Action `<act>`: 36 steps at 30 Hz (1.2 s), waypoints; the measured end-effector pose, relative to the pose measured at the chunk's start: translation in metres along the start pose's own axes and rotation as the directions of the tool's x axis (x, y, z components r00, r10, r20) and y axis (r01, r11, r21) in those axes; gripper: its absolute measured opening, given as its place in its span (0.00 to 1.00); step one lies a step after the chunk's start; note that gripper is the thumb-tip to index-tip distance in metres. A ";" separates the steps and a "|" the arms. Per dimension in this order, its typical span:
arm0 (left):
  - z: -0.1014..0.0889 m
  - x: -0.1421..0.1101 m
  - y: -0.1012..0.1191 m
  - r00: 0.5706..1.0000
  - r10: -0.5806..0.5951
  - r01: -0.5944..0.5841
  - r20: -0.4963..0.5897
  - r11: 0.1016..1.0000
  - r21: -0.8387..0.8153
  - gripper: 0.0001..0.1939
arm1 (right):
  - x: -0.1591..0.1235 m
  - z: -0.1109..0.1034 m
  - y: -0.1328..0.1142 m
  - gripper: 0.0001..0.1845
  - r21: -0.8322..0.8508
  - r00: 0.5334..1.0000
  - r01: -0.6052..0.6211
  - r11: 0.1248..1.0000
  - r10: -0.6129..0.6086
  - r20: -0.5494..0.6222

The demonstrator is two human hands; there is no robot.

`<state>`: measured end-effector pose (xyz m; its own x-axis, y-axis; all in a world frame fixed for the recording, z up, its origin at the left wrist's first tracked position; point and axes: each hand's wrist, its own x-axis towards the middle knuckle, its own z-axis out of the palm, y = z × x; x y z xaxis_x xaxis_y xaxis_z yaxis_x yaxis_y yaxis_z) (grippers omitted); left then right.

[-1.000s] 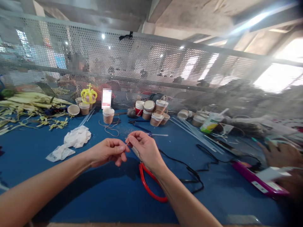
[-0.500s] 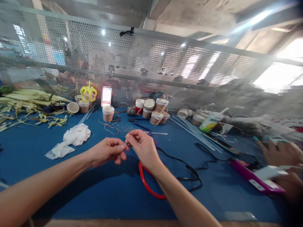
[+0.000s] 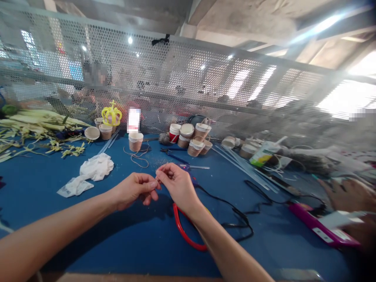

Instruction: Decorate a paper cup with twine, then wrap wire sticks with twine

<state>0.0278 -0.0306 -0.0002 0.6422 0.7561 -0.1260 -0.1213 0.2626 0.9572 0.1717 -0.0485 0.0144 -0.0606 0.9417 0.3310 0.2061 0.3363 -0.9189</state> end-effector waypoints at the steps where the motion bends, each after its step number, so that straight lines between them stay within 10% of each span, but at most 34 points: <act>1: 0.000 0.000 0.000 1.000 0.003 -0.003 -0.009 1.000 0.009 0.17 | 0.000 0.000 0.001 0.06 0.004 1.000 -0.005 1.000 0.005 0.003; 36: -0.013 -0.002 0.009 0.999 -0.043 0.043 -0.006 0.969 0.242 0.17 | 0.002 -0.007 0.000 0.09 0.049 0.994 -0.093 0.994 0.096 -0.055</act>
<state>0.0160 -0.0221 0.0053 0.6422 0.7477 -0.1689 0.0935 0.1422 0.9854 0.1788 -0.0472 0.0167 0.0135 0.9675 0.2526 0.1623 0.2472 -0.9553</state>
